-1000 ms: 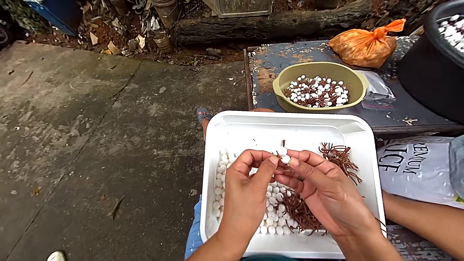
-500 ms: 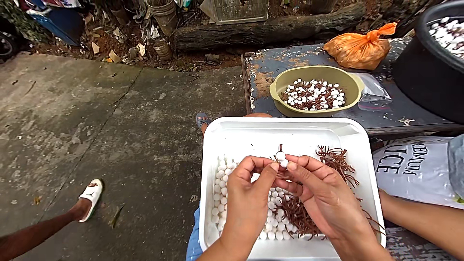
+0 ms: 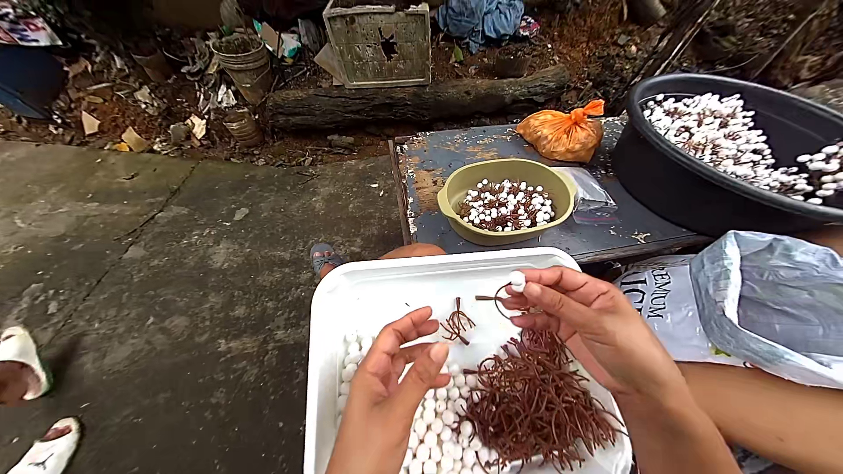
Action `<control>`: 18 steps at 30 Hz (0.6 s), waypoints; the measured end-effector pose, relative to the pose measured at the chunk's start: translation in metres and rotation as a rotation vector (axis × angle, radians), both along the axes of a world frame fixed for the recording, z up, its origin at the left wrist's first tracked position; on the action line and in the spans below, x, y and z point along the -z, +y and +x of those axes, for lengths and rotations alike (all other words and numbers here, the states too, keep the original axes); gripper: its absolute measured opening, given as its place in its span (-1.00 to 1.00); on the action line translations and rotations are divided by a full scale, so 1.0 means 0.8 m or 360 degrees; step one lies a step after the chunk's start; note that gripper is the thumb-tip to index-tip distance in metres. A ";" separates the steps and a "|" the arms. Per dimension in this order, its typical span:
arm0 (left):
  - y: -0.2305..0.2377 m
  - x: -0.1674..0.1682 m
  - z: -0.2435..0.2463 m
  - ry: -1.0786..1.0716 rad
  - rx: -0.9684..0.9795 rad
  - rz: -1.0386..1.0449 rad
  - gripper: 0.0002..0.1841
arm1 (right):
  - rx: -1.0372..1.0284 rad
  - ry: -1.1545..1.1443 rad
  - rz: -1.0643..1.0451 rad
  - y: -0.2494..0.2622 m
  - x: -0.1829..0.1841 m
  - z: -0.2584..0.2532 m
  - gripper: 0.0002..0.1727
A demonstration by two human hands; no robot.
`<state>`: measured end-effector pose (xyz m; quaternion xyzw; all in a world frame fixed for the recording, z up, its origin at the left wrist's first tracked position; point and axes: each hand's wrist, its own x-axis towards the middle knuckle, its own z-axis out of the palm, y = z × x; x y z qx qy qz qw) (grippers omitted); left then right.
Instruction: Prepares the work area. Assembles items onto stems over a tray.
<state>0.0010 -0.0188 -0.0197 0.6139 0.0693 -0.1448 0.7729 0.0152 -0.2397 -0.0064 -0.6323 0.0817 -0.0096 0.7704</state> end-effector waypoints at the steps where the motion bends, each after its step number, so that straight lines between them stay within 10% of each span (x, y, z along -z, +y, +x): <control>1: 0.007 -0.002 0.001 -0.0001 -0.0008 0.0018 -0.55 | 0.0110 -0.0085 -0.0146 -0.023 -0.008 0.011 -0.80; 6: 0.040 -0.002 0.004 -0.0049 0.0100 0.0123 -0.58 | 0.0645 -0.0027 -0.0756 -0.122 0.002 0.120 -0.86; 12: 0.047 -0.012 -0.014 -0.0125 0.0209 0.0126 -0.62 | 0.0431 0.0363 -0.1234 -0.164 0.112 0.229 -0.76; 18: 0.060 -0.010 -0.014 -0.0154 0.0173 0.0190 -0.65 | 0.0253 0.0442 -0.1811 -0.164 0.103 0.253 -0.67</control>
